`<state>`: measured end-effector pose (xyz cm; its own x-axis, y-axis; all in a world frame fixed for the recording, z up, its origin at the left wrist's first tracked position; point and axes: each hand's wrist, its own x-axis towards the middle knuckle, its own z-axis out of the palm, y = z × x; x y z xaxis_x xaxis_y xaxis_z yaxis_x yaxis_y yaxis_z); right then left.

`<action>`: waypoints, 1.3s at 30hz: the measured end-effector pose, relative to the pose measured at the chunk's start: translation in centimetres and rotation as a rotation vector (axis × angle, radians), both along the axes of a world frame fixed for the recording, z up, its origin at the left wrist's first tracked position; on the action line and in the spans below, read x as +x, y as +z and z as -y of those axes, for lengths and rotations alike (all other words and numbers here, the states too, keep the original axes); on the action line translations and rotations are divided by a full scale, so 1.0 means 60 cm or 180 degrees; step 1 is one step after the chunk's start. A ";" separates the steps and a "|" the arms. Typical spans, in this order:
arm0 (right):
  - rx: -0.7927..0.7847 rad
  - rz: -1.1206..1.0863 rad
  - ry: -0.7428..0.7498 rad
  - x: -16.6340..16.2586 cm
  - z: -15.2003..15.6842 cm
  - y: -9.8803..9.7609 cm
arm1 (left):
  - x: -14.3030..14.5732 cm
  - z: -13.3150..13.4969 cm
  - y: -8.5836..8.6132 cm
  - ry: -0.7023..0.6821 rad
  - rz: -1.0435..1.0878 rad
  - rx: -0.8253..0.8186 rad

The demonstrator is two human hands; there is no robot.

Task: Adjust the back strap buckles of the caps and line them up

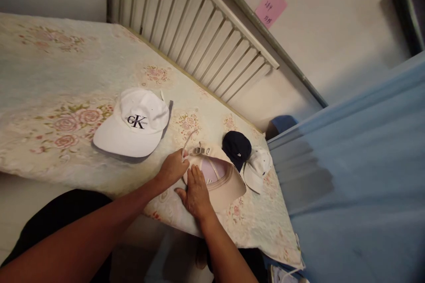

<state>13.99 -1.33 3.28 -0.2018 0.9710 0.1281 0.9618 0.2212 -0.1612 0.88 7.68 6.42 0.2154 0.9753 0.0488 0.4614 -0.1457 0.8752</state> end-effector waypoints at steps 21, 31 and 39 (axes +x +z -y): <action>0.0276 0.0178 -0.0606 -0.002 0.008 -0.021 | -0.012 -0.016 -0.001 0.0413 -0.0095 -0.0190; 0.0007 0.0366 -0.0261 0.000 -0.023 -0.005 | -0.008 -0.010 0.001 0.0335 0.0063 -0.0050; 0.0179 0.0278 -0.0360 -0.010 -0.051 -0.010 | -0.008 -0.008 0.005 0.0346 0.0062 -0.0072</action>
<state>13.38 1.74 2.70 -0.1044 0.9800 0.1697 0.9909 0.1171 -0.0662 0.42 8.13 6.74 0.1075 0.9938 0.0296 0.4562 -0.0758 0.8866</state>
